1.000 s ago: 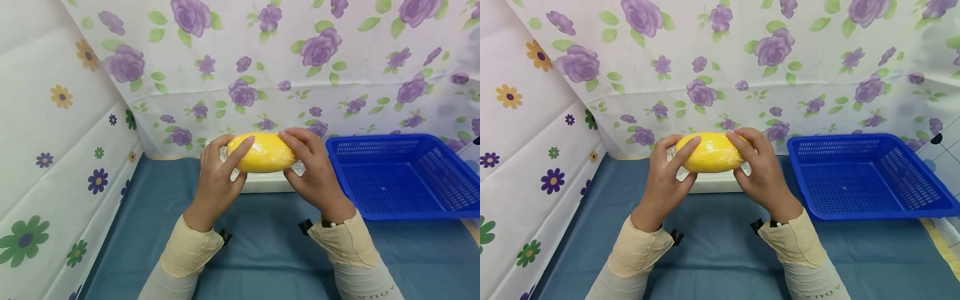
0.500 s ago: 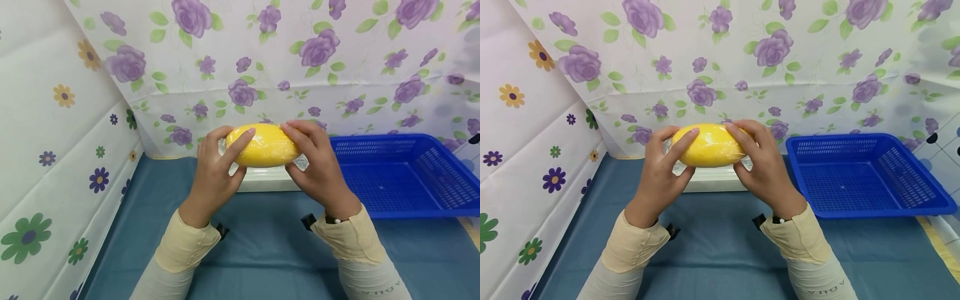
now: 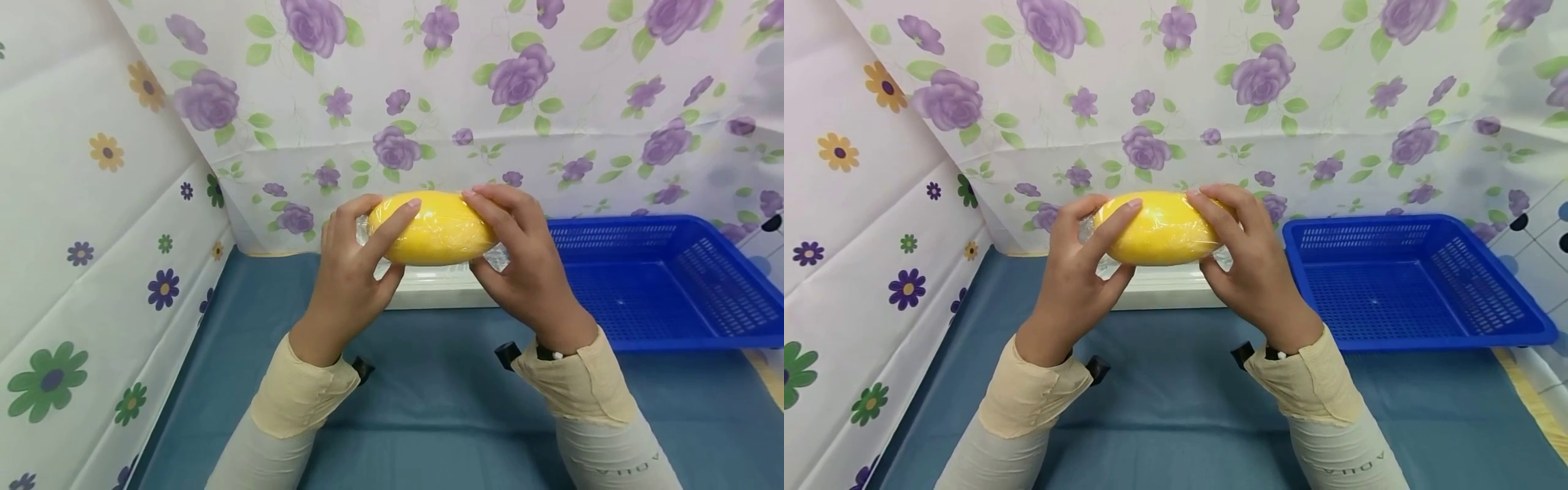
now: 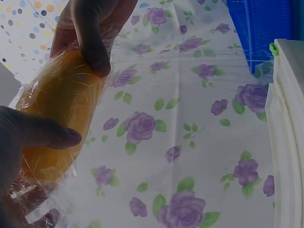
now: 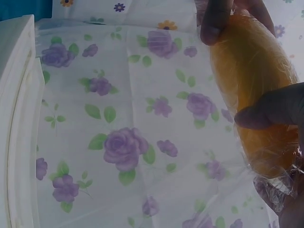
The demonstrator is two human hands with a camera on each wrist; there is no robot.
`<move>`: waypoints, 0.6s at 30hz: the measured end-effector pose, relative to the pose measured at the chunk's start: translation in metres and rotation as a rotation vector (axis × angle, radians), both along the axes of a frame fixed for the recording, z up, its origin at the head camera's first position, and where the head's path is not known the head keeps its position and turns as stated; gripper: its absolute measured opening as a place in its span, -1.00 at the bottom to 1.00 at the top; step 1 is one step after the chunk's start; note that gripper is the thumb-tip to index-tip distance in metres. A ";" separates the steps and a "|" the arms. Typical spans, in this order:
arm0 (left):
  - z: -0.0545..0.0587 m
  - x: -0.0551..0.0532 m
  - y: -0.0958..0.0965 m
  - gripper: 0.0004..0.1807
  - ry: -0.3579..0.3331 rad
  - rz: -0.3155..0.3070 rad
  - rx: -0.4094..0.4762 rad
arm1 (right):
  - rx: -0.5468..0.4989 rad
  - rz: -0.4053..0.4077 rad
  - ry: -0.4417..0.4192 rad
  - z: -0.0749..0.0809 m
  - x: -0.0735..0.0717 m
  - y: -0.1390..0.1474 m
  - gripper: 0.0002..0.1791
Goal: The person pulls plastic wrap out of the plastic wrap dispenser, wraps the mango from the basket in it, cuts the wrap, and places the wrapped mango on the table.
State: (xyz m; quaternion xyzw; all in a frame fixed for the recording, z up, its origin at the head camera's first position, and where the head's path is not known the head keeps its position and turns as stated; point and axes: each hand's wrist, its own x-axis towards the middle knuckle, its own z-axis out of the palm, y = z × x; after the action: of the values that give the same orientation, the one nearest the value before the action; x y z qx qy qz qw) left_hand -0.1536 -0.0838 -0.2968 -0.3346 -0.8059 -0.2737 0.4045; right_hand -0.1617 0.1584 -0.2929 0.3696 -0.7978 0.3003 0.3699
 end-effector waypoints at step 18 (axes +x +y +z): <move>0.004 0.023 -0.005 -0.22 -0.047 0.016 -0.094 | 0.045 0.019 -0.012 0.000 0.020 0.006 -0.08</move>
State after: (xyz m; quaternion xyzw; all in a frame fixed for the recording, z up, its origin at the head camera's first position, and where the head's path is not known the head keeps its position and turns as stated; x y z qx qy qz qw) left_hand -0.1304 -0.0886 -0.2928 -0.3403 -0.8299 -0.2398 0.3715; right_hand -0.1415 0.1645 -0.2933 0.3834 -0.8030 0.2881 0.3540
